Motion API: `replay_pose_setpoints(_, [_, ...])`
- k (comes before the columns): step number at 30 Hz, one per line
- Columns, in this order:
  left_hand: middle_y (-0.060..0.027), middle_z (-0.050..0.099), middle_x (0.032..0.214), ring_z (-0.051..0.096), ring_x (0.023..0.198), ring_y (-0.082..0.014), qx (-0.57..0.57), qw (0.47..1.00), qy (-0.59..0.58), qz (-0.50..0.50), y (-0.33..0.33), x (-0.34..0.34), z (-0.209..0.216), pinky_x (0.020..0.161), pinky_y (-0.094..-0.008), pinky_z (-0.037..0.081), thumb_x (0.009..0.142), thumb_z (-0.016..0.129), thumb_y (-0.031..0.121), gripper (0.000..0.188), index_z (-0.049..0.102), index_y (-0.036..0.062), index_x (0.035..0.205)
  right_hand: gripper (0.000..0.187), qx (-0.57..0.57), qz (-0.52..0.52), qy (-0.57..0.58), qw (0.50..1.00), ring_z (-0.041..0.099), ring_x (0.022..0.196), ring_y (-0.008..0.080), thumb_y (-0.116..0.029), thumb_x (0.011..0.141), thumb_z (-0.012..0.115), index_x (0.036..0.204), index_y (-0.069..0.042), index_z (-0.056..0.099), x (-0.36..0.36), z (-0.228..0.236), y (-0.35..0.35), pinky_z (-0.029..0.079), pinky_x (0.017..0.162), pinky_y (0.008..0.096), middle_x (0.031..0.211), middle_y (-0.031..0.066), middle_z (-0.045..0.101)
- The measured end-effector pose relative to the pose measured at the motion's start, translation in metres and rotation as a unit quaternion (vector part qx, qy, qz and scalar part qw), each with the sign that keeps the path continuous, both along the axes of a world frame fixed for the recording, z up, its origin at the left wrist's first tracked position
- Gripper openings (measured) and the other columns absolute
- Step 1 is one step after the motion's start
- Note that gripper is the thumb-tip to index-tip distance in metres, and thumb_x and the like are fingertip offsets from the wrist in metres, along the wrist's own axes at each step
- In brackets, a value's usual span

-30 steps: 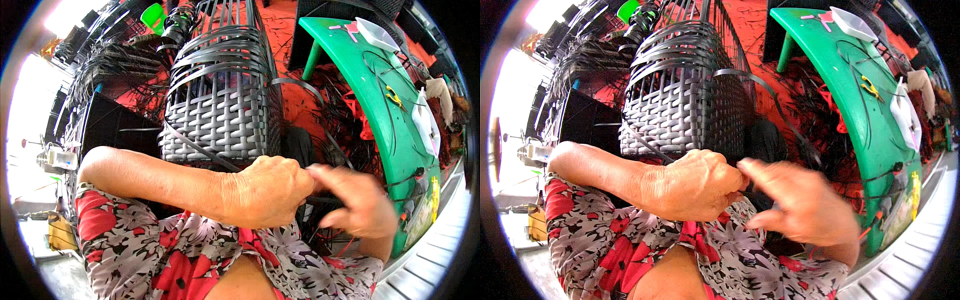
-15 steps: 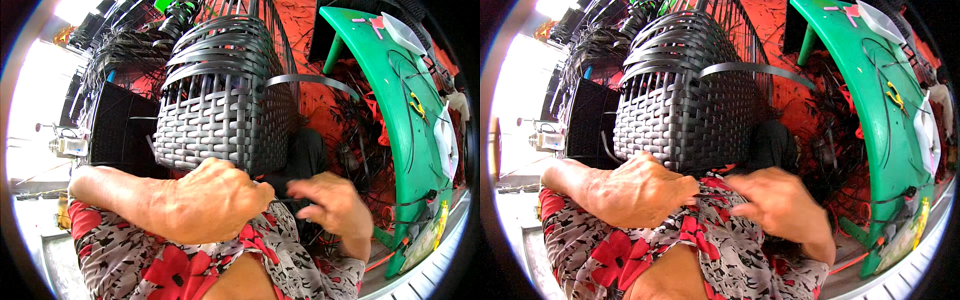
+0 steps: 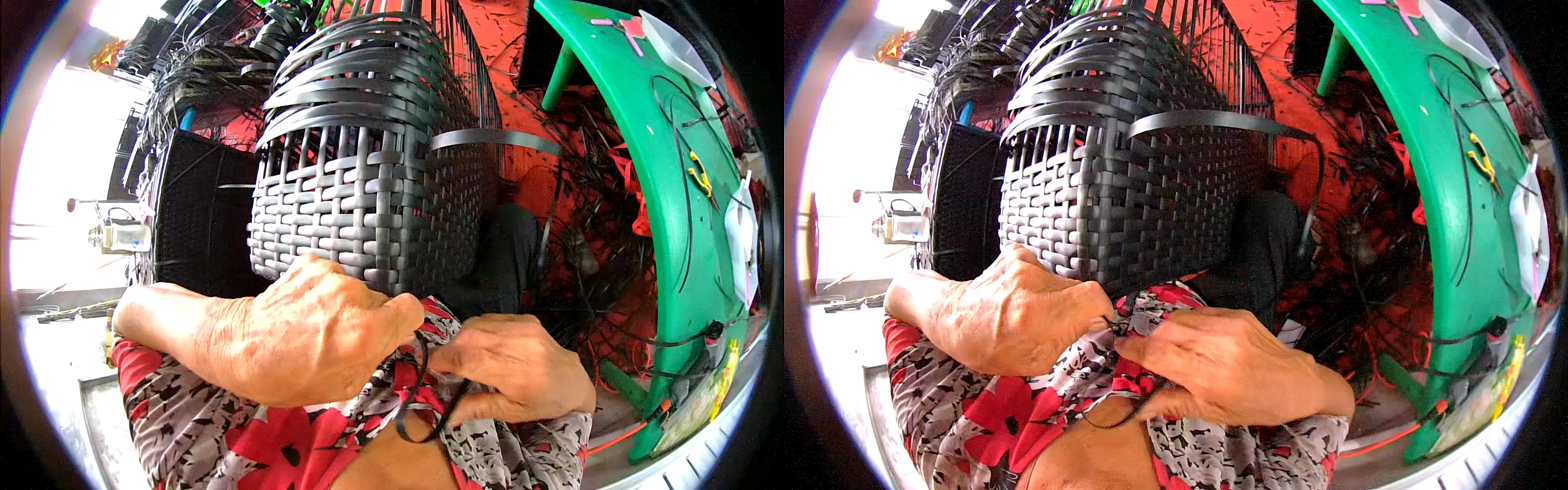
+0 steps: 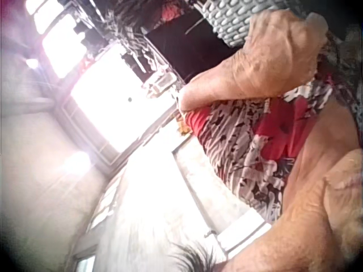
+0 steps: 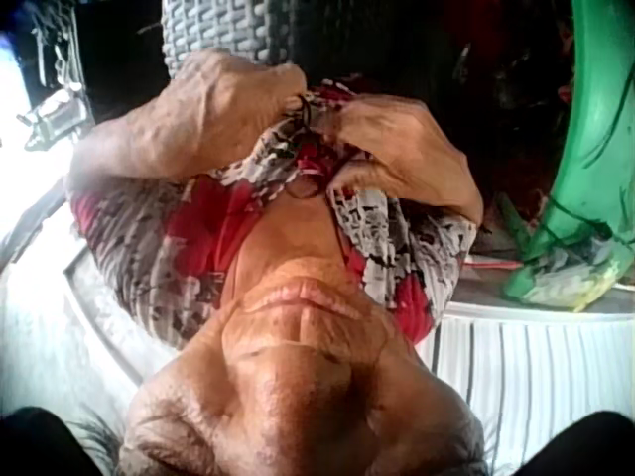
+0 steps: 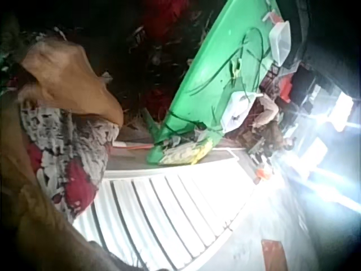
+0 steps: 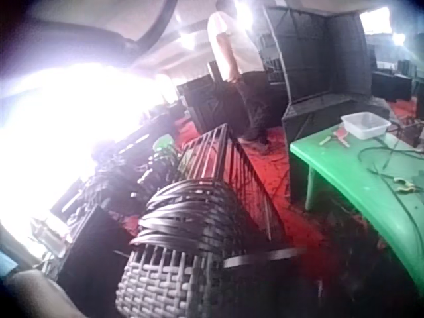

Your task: The person weaves a basket frame by threading black plastic straps through the vertical ribs and tucking the strap ends into the woven structure by hand.

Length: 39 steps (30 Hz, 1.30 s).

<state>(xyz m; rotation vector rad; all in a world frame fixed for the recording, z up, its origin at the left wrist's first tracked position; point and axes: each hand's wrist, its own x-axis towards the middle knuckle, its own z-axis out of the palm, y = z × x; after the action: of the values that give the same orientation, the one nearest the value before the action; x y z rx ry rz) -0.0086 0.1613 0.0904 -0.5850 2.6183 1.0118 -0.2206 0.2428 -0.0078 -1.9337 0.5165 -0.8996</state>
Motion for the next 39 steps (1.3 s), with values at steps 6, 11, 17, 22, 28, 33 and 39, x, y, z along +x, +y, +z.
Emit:
replay_pose_setpoints(6, [-0.0054,0.047,0.053,0.048,0.038,-0.019,-0.112,0.991,0.005,-0.074,-0.008,-0.005,0.024,0.034,-0.0355,0.033,0.068,0.062,0.006,0.014,0.048,0.0037,0.072,0.046,-0.09,-0.247,0.059,0.963,0.062,0.081,0.0315,-0.01,0.072,0.062,0.116,0.002,0.057,-0.027,0.002,0.004,0.049,0.07,0.0384,0.1,0.0175,0.064])
replay_pose_setpoints(11, [-0.0043,0.044,0.049,0.043,0.033,-0.0206,-0.08,0.995,0.026,-0.049,-0.009,-0.012,0.005,0.033,-0.0364,0.032,0.076,0.062,0.007,0.017,0.046,0.0053,0.069,0.054,-0.056,-0.184,0.023,0.981,0.064,0.081,0.03,-0.017,0.078,0.068,0.121,0.011,0.049,0.012,0.011,-0.007,0.052,0.07,0.0356,0.099,0.0203,0.063])
replay_pose_setpoints(17, [-0.0071,0.047,0.053,0.047,0.039,-0.025,-0.04,0.993,0.103,0.038,-0.02,0.009,0.009,0.038,-0.0376,0.037,0.08,0.064,0.012,0.015,0.052,0.0035,0.076,0.029,0.012,-0.265,0.118,0.957,0.063,0.062,0.0259,0.003,0.073,0.064,0.102,0.001,0.063,-0.007,0.013,0.0,0.052,0.056,0.0359,0.077,0.0111,0.065])
replay_pose_setpoints(22, [-0.0106,0.054,0.063,0.055,0.049,-0.0284,-0.041,0.999,0.029,0.009,-0.022,0.013,0.001,0.046,-0.0322,0.044,0.083,0.064,0.009,0.01,0.057,0.0014,0.083,0.037,-0.062,-0.253,0.093,0.961,0.063,0.078,0.0264,0.004,0.068,0.067,0.104,0.001,0.058,0.025,0.008,-0.012,0.052,0.063,0.0345,0.086,0.0117,0.062])
replay_pose_setpoints(28, [-0.0133,0.059,0.074,0.058,0.065,-0.0279,-0.149,0.944,0.253,0.152,-0.051,0.029,-0.017,0.06,-0.033,0.046,0.086,0.06,0.007,0.011,0.06,-0.0036,0.089,0.024,-0.064,-0.404,0.129,0.903,0.058,0.063,0.0233,-0.008,0.08,0.066,0.1,0.005,0.063,0.017,0.041,-0.012,0.047,0.056,0.0306,0.075,0.0125,0.059])
replay_pose_setpoints(33, [-0.0189,0.052,0.109,0.05,0.099,-0.0343,-0.3,0.918,0.24,0.103,-0.07,0.04,-0.046,0.086,-0.0405,0.04,0.086,0.058,0.01,0.02,0.06,-0.0031,0.102,0.022,-0.127,-0.457,0.121,0.872,0.057,0.069,0.0152,-0.003,0.088,0.057,0.108,0.005,0.063,0.022,0.049,-0.022,0.047,0.064,0.024,0.081,0.0093,0.06])
replay_pose_setpoints(39, [-0.0218,0.042,0.123,0.04,0.112,-0.0406,-0.328,0.875,0.325,0.148,-0.074,0.04,-0.075,0.095,-0.0473,0.033,0.086,0.059,0.013,0.03,0.049,-0.0031,0.109,0.023,-0.193,-0.471,0.163,0.845,0.058,0.068,0.0155,0.003,0.081,0.064,0.103,0.001,0.067,0.036,0.047,-0.052,0.045,0.06,0.0242,0.079,0.0095,0.062])
